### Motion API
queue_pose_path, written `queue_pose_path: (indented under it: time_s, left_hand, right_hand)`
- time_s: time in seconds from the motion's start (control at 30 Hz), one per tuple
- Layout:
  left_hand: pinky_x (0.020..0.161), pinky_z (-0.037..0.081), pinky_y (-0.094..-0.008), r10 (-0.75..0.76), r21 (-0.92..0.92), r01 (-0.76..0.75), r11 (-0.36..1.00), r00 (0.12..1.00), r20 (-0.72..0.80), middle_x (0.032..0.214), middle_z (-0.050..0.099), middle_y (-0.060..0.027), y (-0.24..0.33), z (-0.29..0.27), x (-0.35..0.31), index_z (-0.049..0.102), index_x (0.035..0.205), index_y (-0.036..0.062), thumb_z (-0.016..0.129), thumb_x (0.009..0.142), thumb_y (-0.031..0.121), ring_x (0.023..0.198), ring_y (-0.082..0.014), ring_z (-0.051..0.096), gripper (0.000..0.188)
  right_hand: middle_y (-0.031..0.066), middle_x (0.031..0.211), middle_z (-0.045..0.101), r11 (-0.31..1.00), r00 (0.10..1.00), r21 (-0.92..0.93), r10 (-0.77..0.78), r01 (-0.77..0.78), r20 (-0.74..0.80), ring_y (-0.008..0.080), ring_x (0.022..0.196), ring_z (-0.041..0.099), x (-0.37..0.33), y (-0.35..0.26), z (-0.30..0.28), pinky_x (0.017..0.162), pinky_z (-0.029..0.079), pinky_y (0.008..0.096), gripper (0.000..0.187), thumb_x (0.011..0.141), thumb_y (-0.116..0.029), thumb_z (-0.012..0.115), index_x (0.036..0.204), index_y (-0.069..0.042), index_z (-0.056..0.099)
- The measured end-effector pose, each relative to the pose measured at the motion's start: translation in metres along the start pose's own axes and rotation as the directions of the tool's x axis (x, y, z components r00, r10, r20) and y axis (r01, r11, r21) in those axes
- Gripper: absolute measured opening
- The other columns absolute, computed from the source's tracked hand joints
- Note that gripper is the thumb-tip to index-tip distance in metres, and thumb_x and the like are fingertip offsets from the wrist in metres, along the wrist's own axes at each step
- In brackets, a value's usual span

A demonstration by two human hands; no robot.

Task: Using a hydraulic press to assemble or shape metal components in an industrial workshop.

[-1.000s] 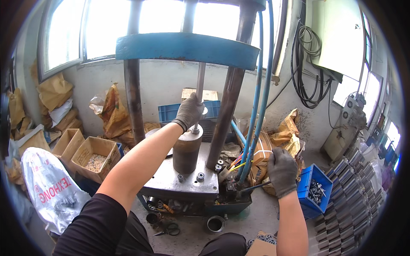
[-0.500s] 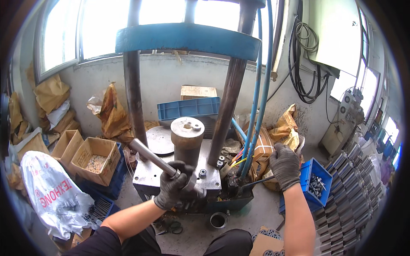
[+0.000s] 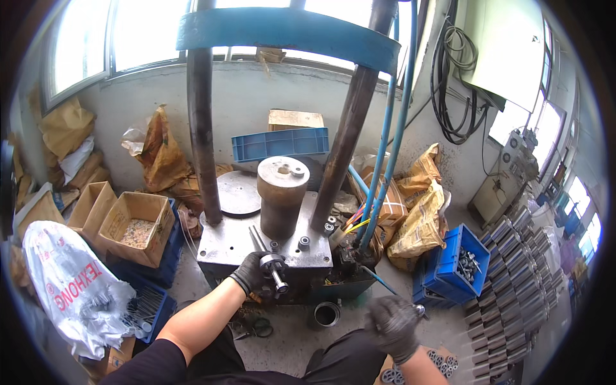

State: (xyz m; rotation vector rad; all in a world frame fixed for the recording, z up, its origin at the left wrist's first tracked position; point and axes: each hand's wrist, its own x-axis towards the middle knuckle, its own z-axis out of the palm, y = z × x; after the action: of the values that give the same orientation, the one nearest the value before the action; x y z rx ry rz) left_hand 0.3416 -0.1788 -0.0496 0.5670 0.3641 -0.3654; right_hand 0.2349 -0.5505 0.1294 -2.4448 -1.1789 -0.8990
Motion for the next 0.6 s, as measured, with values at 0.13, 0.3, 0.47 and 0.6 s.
queue_pose_path:
  time_s: [0.13,0.3,0.47,0.6]
  left_hand:
    - [0.088,0.061,-0.0507,0.002,0.038,-0.003,0.999,1.0,0.027,0.097,0.072,-0.0182,-0.027,-0.018,0.013,0.062,0.112,-0.0036,0.049,0.1,0.015,0.088,-0.0326,0.073,0.025]
    - [0.089,0.061,-0.0474,-0.051,0.089,0.052,0.995,0.999,-0.013,0.101,0.073,-0.0179,-0.083,-0.011,-0.008,0.063,0.118,-0.003,0.055,0.102,0.014,0.093,-0.0312,0.073,0.024]
    - [0.077,0.057,-0.0297,0.136,0.541,-0.105,0.834,0.991,-0.019,0.102,0.069,-0.0088,-0.108,0.026,-0.07,0.058,0.13,0.0051,0.067,0.102,0.022,0.09,-0.0175,0.068,0.033]
    - [0.084,0.057,-0.0301,0.164,0.694,-0.297,0.656,0.953,0.253,0.115,0.066,-0.0074,-0.116,0.023,-0.082,0.054,0.14,0.0066,0.057,0.104,0.011,0.097,-0.0145,0.065,0.036]
  right_hand:
    - [0.015,0.101,0.073,0.943,0.988,0.303,0.153,-0.14,-0.02,0.0376,0.092,0.07,-0.018,-0.042,0.05,0.085,0.057,0.0464,0.031,0.08,-0.009,0.076,0.11,-0.005,0.07]
    - [0.0129,0.119,0.071,0.484,0.796,0.699,0.569,-0.527,0.206,0.0252,0.108,0.068,-0.068,-0.063,0.148,0.096,0.055,0.0386,0.026,0.102,-0.016,0.066,0.124,-0.001,0.067]
    - [0.0031,0.121,0.068,-0.329,0.54,0.671,0.41,-0.664,0.735,0.0133,0.11,0.062,-0.088,-0.074,0.222,0.1,0.051,0.0328,0.042,0.114,-0.04,0.048,0.128,-0.005,0.067]
    - [0.0002,0.12,0.069,-0.499,0.589,0.709,0.405,-0.498,0.699,0.0055,0.102,0.061,-0.091,-0.074,0.252,0.087,0.053,0.0254,0.045,0.112,-0.051,0.049,0.128,-0.013,0.067]
